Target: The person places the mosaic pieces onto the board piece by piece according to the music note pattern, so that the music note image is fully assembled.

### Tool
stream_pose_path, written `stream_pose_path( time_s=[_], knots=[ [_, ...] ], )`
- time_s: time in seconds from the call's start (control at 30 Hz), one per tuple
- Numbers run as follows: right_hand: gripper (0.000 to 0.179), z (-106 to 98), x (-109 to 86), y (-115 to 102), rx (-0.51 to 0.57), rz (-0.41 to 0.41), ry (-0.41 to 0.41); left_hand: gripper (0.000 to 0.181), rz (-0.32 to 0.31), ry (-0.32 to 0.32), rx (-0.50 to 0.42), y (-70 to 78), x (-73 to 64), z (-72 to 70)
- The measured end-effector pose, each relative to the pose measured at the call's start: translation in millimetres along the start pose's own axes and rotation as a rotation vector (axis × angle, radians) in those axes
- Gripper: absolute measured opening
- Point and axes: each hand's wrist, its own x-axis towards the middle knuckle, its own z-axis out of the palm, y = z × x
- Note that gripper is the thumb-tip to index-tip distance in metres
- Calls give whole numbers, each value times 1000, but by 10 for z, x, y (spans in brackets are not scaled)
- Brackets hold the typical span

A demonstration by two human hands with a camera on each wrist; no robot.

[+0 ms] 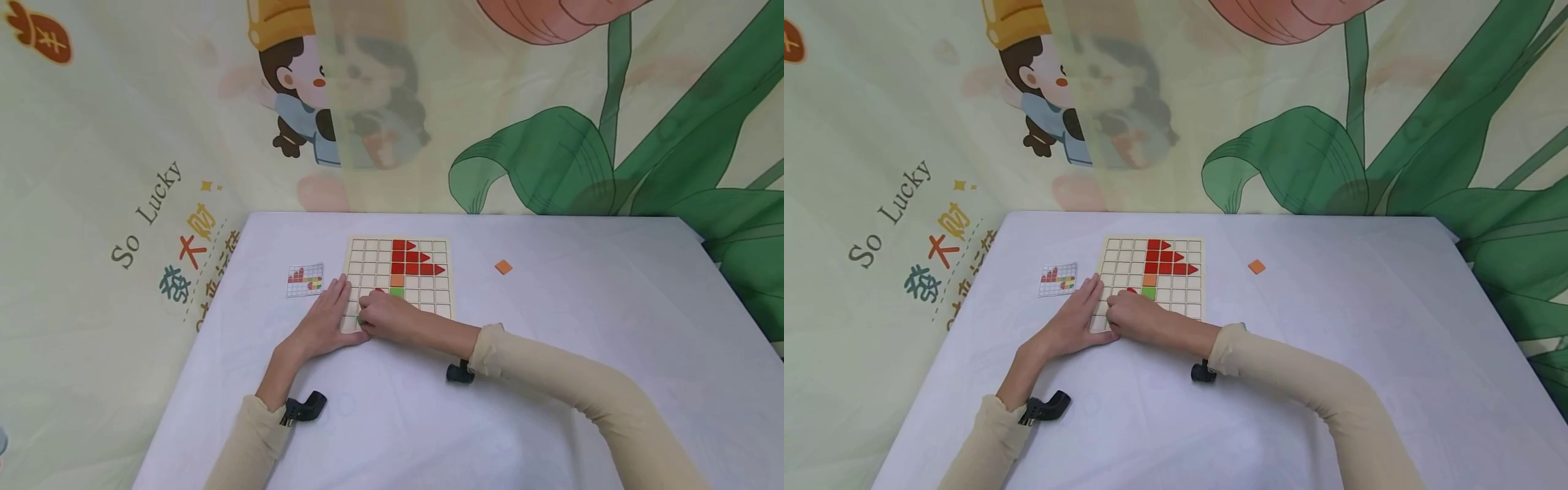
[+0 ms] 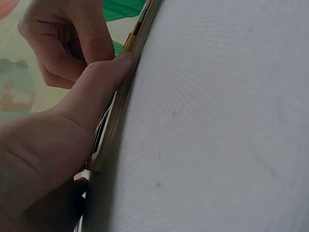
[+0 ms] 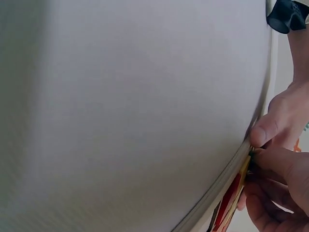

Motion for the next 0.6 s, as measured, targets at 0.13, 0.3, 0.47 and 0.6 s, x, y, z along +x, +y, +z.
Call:
stream_pose_path(
  time_s=[0.13, 0.3, 0.47, 0.6],
  knots=[
    [11, -6, -29, 16, -36, 12, -8, 108, 6, -2, 1, 21, 34, 4],
    [10, -24, -83, 20, -95, 13, -21, 109, 2, -6, 4, 42, 78, 27],
    [28, -164, -416, 6, -128, 4, 4, 110, -24, -10, 2, 56, 66, 38],
    [40, -279, -952, 51, -38, 57, 36, 110, -53, -7, 19, 43, 34, 25]
  ],
)
